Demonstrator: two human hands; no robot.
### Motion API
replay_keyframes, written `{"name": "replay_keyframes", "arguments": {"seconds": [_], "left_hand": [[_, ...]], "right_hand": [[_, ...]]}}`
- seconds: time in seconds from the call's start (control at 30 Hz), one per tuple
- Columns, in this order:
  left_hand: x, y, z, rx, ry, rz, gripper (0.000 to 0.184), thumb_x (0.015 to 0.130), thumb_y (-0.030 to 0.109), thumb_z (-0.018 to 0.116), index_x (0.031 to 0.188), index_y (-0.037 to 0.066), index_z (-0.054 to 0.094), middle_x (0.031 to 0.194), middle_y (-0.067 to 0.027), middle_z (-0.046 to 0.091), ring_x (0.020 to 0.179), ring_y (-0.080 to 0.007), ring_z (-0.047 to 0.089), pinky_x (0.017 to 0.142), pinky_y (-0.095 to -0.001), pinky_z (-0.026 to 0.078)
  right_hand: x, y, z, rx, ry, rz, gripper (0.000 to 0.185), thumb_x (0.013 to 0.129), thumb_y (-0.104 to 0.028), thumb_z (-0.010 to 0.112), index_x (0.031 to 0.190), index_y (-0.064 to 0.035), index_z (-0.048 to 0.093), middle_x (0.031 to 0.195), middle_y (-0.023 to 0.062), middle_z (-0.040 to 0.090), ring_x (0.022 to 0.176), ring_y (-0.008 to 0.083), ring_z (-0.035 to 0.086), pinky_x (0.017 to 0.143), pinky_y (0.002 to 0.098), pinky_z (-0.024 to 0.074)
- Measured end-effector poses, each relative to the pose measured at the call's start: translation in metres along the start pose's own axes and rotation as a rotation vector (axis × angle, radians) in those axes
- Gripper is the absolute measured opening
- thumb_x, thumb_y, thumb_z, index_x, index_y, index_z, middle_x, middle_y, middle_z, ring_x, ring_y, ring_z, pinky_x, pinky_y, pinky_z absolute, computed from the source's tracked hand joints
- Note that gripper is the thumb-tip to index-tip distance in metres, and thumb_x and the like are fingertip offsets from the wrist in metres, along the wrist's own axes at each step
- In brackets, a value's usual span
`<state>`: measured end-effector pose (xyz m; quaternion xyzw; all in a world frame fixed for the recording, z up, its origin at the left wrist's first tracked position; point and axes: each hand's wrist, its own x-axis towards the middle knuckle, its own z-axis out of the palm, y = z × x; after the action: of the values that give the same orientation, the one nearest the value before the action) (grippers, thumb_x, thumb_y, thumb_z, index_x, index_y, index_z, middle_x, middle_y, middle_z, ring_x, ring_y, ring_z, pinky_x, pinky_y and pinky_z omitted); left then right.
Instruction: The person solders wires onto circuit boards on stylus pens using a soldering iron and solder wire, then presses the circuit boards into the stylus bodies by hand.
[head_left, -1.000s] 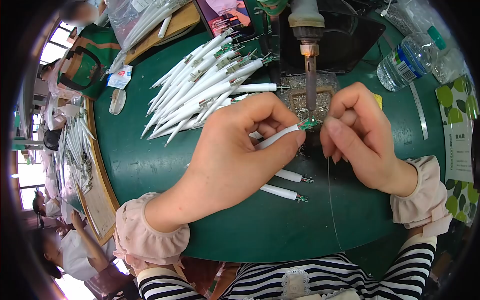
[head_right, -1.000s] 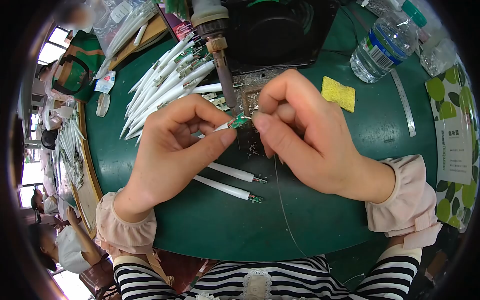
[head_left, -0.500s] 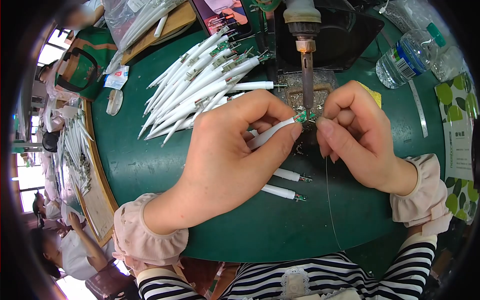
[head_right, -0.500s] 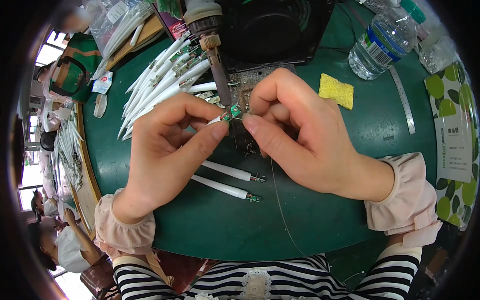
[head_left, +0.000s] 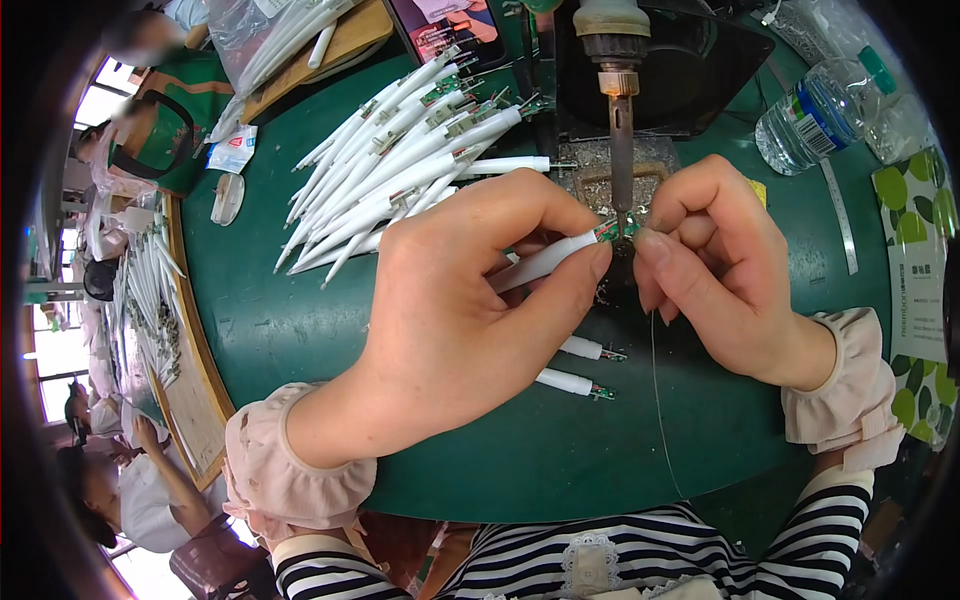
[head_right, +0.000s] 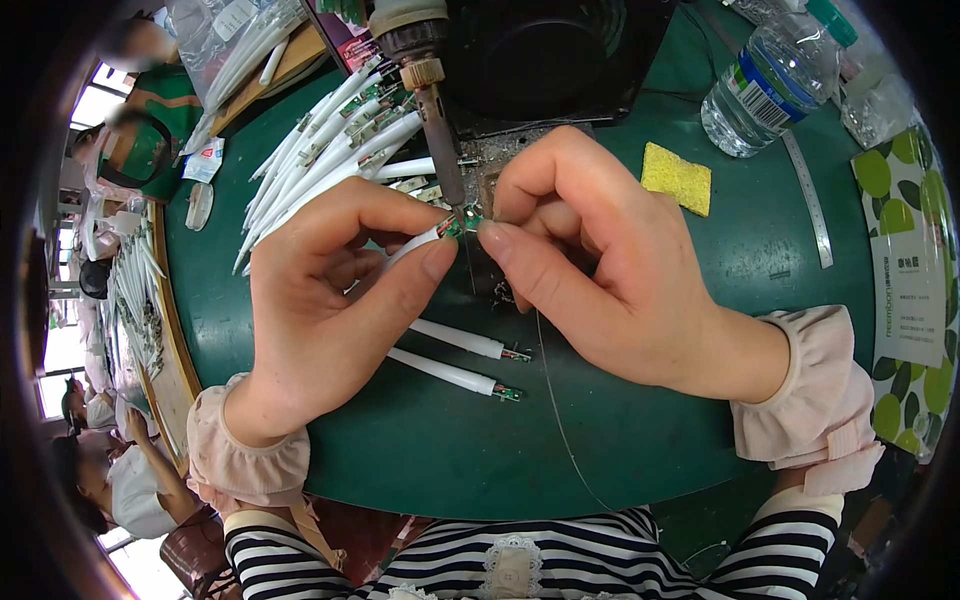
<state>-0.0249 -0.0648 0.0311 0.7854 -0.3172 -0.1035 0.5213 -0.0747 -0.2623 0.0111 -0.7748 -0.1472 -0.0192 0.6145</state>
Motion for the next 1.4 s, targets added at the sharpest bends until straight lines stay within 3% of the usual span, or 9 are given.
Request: {"name": "replay_keyframes", "arguments": {"seconds": [0.3,0.57,0.63,0.7,0.8,0.9,1.2,1.4], "left_hand": [[0.000,-0.001,-0.003,-0.103,-0.025,-0.113,0.011,0.083,-0.004,0.062,0.094,-0.006,0.060,0.086,-0.0025,0.058,0.077,-0.0041,0.051,0.059,-0.0160,0.040],[-0.001,-0.003,0.000,0.041,-0.081,-0.127,0.010,0.079,0.000,0.065,0.089,-0.001,0.063,0.081,-0.0006,0.060,0.073,-0.0042,0.053,0.058,-0.0188,0.041],[-0.002,-0.007,0.002,0.141,-0.140,0.045,0.011,0.076,0.003,0.065,0.087,0.001,0.063,0.075,-0.0079,0.062,0.066,-0.0169,0.059,0.056,-0.0256,0.044],[-0.009,-0.006,0.009,0.165,-0.202,0.092,0.011,0.074,0.004,0.065,0.084,0.003,0.062,0.076,-0.0086,0.059,0.067,-0.0243,0.057,0.057,-0.0294,0.045],[-0.017,-0.008,0.017,0.394,-0.215,0.286,0.012,0.072,0.006,0.066,0.081,0.004,0.059,0.080,-0.0076,0.055,0.071,-0.0262,0.053,0.061,-0.0331,0.045],[-0.019,-0.015,0.021,0.397,-0.228,0.355,0.015,0.071,0.009,0.067,0.079,0.005,0.056,0.083,-0.0077,0.051,0.074,-0.0253,0.049,0.064,-0.0344,0.043],[-0.017,-0.010,0.014,0.395,-0.270,0.345,0.019,0.070,0.013,0.069,0.083,0.005,0.057,0.083,-0.0075,0.051,0.076,-0.0259,0.049,0.066,-0.0346,0.043],[-0.005,-0.009,-0.009,0.967,-0.040,0.247,0.017,0.068,0.011,0.066,0.082,0.007,0.056,0.080,-0.0060,0.050,0.077,-0.0240,0.051,0.067,-0.0330,0.044]], "right_hand": [[0.000,0.003,-0.003,0.001,0.015,-0.058,0.011,0.093,-0.009,0.047,0.096,-0.0018,0.040,0.068,0.0051,0.055,0.052,0.0045,0.049,0.045,0.0158,0.0378],[-0.001,0.008,-0.005,-0.004,0.011,-0.013,0.010,0.093,-0.008,0.048,0.096,-0.0022,0.039,0.067,0.0049,0.055,0.053,0.0046,0.049,0.046,0.0164,0.0374],[-0.001,0.009,-0.002,0.052,0.082,0.037,0.009,0.091,-0.005,0.052,0.093,-0.0010,0.043,0.063,0.0022,0.054,0.053,0.0035,0.049,0.047,0.0176,0.0357],[-0.002,0.010,-0.001,0.082,0.112,0.070,0.009,0.090,-0.004,0.054,0.091,-0.0006,0.045,0.061,0.0009,0.054,0.053,0.0030,0.049,0.047,0.0182,0.0348],[-0.004,0.013,-0.001,0.093,0.103,0.094,0.009,0.090,-0.004,0.054,0.091,-0.0008,0.045,0.061,0.0013,0.055,0.052,0.0027,0.049,0.045,0.0179,0.0352],[-0.003,0.014,0.001,0.094,0.108,0.077,0.010,0.090,-0.004,0.054,0.091,-0.0010,0.045,0.061,0.0014,0.055,0.052,0.0026,0.049,0.045,0.0178,0.0358],[-0.005,0.018,0.002,0.060,0.072,0.083,0.011,0.089,-0.005,0.056,0.090,-0.0011,0.046,0.060,0.0027,0.057,0.050,0.0040,0.051,0.045,0.0186,0.0364],[-0.006,0.018,0.001,0.060,0.060,0.092,0.011,0.088,-0.006,0.057,0.091,-0.0011,0.047,0.060,0.0030,0.057,0.051,0.0047,0.052,0.046,0.0196,0.0367]]}}
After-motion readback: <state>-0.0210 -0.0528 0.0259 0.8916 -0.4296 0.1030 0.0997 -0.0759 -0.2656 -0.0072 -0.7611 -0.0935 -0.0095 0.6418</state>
